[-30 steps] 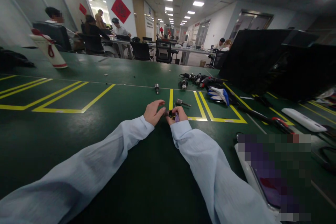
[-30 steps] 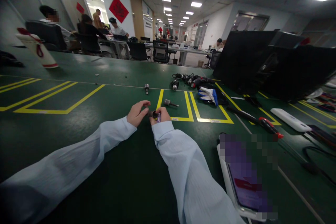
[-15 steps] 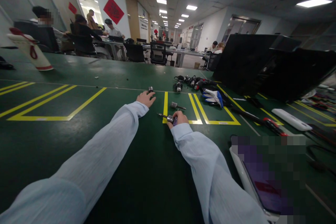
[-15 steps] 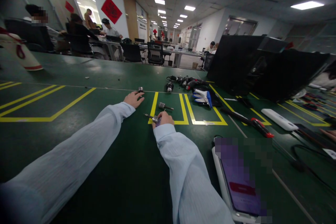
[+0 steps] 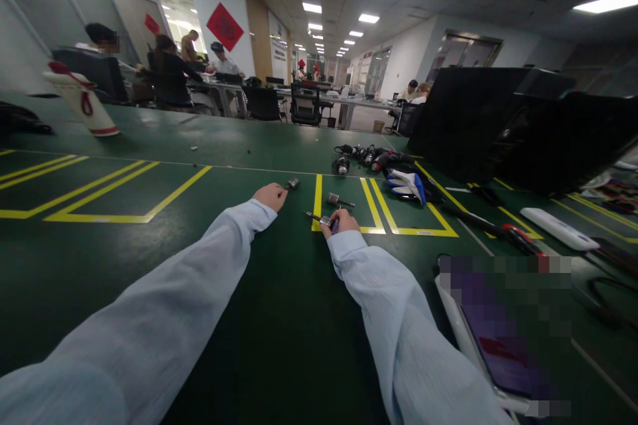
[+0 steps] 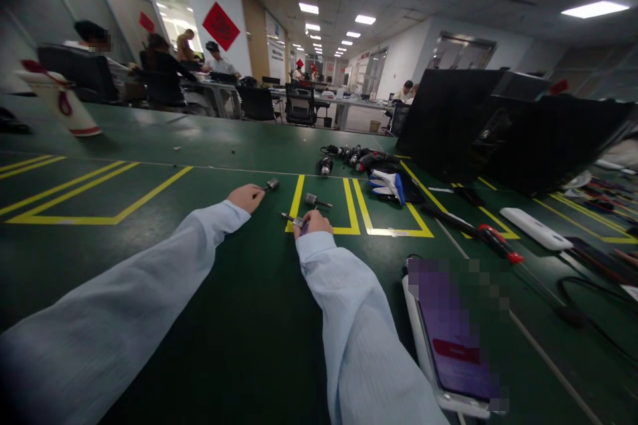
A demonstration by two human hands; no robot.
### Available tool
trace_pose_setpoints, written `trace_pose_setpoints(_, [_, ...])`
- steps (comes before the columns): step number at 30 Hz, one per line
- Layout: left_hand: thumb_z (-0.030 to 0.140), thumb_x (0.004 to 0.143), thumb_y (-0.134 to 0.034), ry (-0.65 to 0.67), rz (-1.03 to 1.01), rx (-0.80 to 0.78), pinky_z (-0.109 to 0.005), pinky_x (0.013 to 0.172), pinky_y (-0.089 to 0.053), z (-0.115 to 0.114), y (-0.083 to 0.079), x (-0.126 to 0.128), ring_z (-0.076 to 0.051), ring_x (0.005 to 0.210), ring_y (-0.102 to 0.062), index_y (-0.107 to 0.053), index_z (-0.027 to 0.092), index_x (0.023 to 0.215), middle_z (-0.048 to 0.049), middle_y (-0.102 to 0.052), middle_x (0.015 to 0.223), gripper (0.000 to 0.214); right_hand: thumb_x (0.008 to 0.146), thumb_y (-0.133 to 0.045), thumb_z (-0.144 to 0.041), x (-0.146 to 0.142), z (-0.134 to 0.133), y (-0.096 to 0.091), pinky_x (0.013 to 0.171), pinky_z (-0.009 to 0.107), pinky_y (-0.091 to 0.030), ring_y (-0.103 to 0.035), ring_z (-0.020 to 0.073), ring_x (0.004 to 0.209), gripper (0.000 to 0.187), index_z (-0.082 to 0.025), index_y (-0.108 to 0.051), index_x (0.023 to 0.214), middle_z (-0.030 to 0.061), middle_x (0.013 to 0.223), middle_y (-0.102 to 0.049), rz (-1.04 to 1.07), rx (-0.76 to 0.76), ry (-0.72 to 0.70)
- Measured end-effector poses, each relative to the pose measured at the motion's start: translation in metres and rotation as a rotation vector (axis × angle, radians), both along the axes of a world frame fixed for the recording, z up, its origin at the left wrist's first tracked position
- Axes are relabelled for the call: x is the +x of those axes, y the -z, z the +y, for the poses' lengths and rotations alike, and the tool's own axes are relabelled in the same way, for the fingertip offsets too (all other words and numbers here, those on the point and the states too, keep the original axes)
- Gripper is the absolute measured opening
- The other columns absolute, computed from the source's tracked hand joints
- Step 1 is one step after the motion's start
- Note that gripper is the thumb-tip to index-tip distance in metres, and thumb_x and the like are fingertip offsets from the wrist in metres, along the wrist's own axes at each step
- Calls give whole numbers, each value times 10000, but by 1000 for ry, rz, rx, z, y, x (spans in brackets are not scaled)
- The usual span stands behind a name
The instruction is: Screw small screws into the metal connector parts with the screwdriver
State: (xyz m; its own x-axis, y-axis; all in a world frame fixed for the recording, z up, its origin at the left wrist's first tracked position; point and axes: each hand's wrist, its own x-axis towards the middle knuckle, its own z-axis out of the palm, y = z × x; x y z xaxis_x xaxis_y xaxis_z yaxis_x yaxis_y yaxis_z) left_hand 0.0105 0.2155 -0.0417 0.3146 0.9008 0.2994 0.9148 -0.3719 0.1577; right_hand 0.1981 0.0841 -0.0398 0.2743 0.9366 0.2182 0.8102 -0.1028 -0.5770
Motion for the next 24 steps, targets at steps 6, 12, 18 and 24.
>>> trace_pose_setpoints(6, [338,798,-384,129,-62,19,-321,756,-493,-80,-1,-55,-206,808,-618,-661,150,803,-95,-655,932,336,652,-608,-278,-1,-2,-1,671,330,-424,-559,222,749,189,-224,-490,790,55,791,-592,-16,-15,-18])
trace_pose_setpoints(12, [408,723,-548,298,-218,151,-391,857,-458,-134,-2,-80,-253,1036,-520,-537,132,999,-151,-548,1106,391,652,-606,-242,-4,-1,1,682,335,-429,-571,226,758,174,-217,-495,783,61,807,-610,-29,14,-39])
trace_pose_setpoints(18, [313,792,-493,680,-16,-71,-388,935,-398,-149,-2,-61,-236,1138,-468,-402,222,1253,-102,-486,1261,478,620,-639,-228,-7,-1,5,672,323,-427,-573,215,767,195,-218,-498,756,49,815,-608,-50,32,-76])
trace_pose_setpoints(24, [418,802,-457,404,-41,81,-437,913,-418,-157,5,-57,-266,1086,-499,-505,120,1064,-158,-533,1174,400,619,-621,-181,-7,0,7,675,352,-438,-570,237,755,167,-207,-524,752,66,801,-616,-53,69,-85])
